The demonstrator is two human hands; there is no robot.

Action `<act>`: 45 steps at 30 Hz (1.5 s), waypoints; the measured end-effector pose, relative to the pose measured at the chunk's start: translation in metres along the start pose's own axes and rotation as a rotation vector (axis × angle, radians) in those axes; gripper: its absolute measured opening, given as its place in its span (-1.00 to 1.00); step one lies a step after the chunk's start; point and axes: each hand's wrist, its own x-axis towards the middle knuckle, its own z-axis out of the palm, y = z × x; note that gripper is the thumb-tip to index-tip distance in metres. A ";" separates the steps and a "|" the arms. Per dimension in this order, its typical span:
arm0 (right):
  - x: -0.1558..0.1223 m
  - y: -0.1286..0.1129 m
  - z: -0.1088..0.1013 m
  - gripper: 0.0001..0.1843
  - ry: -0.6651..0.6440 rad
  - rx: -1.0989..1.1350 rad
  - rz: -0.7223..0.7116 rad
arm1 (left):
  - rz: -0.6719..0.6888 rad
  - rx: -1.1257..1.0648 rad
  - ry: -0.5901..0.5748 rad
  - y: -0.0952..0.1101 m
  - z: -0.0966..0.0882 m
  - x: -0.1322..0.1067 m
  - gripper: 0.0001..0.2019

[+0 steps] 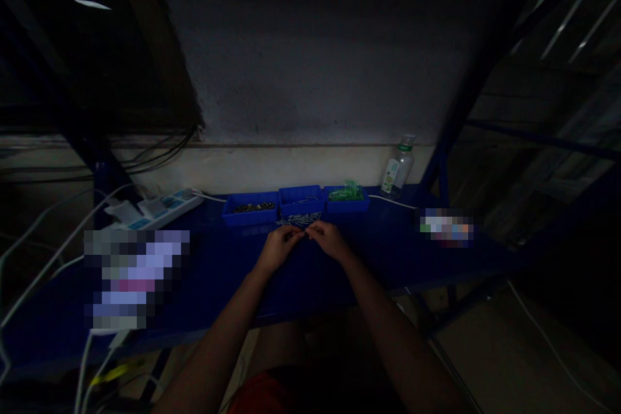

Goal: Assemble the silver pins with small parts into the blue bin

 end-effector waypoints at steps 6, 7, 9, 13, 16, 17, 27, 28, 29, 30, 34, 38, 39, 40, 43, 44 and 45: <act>0.001 0.003 0.001 -0.78 -0.025 0.072 0.022 | -0.069 -0.073 -0.007 0.001 -0.005 0.002 -0.68; 0.000 0.003 0.001 -0.78 -0.041 0.069 0.021 | -0.068 -0.082 0.007 0.001 -0.005 0.002 -0.68; -0.001 0.003 0.002 -0.80 -0.078 0.049 -0.001 | -0.043 -0.099 0.011 0.001 -0.005 0.001 -0.70; -0.002 0.002 0.004 -0.83 -0.112 -0.017 -0.061 | 0.015 -0.102 -0.018 0.000 -0.003 0.000 -0.72; 0.000 0.004 0.004 -0.82 -0.037 -0.033 -0.020 | 0.020 -0.060 0.010 -0.002 -0.003 0.001 -0.72; 0.001 0.005 0.003 -0.81 -0.004 -0.029 0.008 | 0.019 -0.045 0.015 -0.003 -0.003 0.001 -0.72; 0.001 -0.001 0.005 -0.79 -0.011 0.074 -0.045 | 0.047 0.108 -0.124 -0.008 0.005 0.000 -0.74; 0.000 -0.003 0.005 -0.79 -0.025 0.080 -0.053 | 0.050 0.108 -0.128 -0.008 0.005 0.000 -0.74; 0.000 -0.004 0.005 -0.79 -0.031 0.085 -0.055 | 0.051 0.101 -0.128 -0.008 0.004 0.000 -0.73; 0.000 -0.005 0.005 -0.79 -0.026 0.089 -0.052 | 0.048 0.087 -0.124 -0.007 0.004 0.000 -0.73; 0.001 0.000 0.003 -0.80 0.047 0.069 -0.018 | 0.006 0.022 -0.046 -0.004 0.000 0.001 -0.74; 0.000 0.006 0.001 -0.87 0.004 -0.062 -0.063 | 0.037 -0.014 0.017 0.000 -0.003 0.000 -0.75; 0.000 0.006 0.001 -0.90 -0.023 -0.106 -0.089 | 0.057 -0.021 0.010 0.001 -0.003 0.000 -0.76; -0.001 0.006 0.002 -0.92 -0.044 -0.148 -0.112 | 0.073 -0.026 -0.001 0.002 -0.002 -0.001 -0.77; -0.002 0.004 0.002 -0.94 -0.061 -0.215 -0.133 | 0.077 -0.021 -0.011 0.003 -0.001 -0.001 -0.78; -0.001 0.003 0.002 -0.93 -0.049 -0.213 -0.127 | 0.068 -0.015 0.000 0.003 -0.002 -0.001 -0.77; -0.001 0.003 0.001 -0.92 -0.029 -0.200 -0.119 | 0.055 -0.009 0.013 0.003 -0.002 -0.001 -0.76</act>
